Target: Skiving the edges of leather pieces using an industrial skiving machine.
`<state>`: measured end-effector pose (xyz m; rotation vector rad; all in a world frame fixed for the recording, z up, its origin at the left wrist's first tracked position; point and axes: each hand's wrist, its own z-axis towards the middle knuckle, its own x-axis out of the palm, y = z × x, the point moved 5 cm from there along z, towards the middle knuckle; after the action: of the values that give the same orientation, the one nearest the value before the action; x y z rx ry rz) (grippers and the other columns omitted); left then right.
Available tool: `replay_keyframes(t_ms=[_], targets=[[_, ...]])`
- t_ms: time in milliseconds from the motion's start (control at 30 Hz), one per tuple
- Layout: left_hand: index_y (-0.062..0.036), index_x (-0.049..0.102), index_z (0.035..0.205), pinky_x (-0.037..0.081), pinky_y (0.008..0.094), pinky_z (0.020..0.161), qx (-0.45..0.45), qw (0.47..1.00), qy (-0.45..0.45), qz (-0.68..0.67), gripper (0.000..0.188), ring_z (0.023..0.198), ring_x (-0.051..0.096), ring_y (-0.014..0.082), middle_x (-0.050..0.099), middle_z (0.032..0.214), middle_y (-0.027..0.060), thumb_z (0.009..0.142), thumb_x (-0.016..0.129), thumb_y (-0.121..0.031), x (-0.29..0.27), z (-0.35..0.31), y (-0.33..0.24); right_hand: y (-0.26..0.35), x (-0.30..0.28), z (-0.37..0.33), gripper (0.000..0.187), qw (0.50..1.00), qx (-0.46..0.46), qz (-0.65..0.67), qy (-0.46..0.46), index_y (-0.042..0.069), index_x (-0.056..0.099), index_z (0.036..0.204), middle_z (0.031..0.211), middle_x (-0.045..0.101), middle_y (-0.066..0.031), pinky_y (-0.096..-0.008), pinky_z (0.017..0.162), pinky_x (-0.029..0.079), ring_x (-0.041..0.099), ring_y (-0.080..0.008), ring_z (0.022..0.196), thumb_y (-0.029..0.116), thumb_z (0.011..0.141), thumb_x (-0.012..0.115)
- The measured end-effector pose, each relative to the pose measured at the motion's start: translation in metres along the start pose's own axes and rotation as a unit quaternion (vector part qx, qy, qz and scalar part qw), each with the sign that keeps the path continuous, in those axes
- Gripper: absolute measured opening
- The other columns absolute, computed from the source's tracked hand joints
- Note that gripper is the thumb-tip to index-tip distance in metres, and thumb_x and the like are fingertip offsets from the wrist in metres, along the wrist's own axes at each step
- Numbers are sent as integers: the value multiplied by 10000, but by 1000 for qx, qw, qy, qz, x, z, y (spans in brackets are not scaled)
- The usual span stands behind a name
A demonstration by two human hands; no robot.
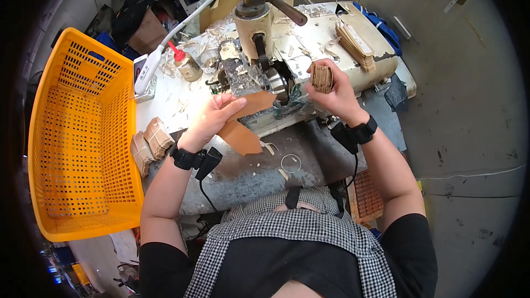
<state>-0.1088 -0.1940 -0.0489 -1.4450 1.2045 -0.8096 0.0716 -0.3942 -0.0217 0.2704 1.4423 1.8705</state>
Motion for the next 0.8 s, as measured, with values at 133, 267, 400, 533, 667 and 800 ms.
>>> replay_keyframes(t_ms=[133, 267, 400, 533, 667, 800], targets=[[-58, 683, 929, 454, 187, 606, 4, 1000, -1, -1, 236, 668, 548, 0, 642, 793, -61, 935, 640, -290, -6, 3, 7, 5, 1, 0, 335, 1000, 9, -7, 5, 43, 517, 1041, 891, 553, 5, -228, 722, 456, 524, -62, 810, 24, 766, 707], [-54, 680, 900, 449, 188, 589, -13, 1000, -1, -14, 239, 646, 544, 3, 632, 767, -64, 932, 644, -288, -6, -2, 1, 9, 2, 2, 383, 994, -49, -81, 58, 39, 512, 1039, 928, 555, -28, -244, 745, 453, 536, -99, 847, 3, 713, 708], [-39, 691, 846, 410, 218, 519, -19, 998, -36, 40, 261, 588, 506, 18, 604, 680, -46, 896, 680, -294, -3, 8, -3, 23, 15, 12, 383, 975, -136, -145, 97, 43, 505, 1015, 1001, 549, -64, -285, 807, 439, 540, -175, 922, 4, 700, 720], [-29, 686, 865, 432, 213, 527, -26, 999, -14, 26, 254, 592, 538, 29, 630, 706, -23, 884, 696, -281, 1, 10, -11, 35, 31, 20, 441, 924, -204, -273, 175, 51, 497, 1009, 1064, 539, -91, -328, 858, 433, 530, -267, 975, -1, 646, 743], [-54, 659, 928, 461, 165, 567, -14, 994, 76, -84, 172, 637, 573, 15, 649, 781, -32, 908, 672, -225, 8, -3, -22, 22, 21, 17, 503, 930, -133, -296, 174, 60, 518, 1010, 1025, 565, -100, -372, 927, 412, 518, -305, 1039, 14, 575, 767], [-56, 644, 934, 457, 172, 509, 7, 992, 55, -116, 146, 632, 577, 15, 655, 799, -23, 902, 678, -194, -6, -1, -12, 19, 10, 13, 533, 969, -86, -210, 100, 53, 524, 1037, 1000, 563, -103, -348, 863, 447, 542, -292, 979, -16, 569, 771]])
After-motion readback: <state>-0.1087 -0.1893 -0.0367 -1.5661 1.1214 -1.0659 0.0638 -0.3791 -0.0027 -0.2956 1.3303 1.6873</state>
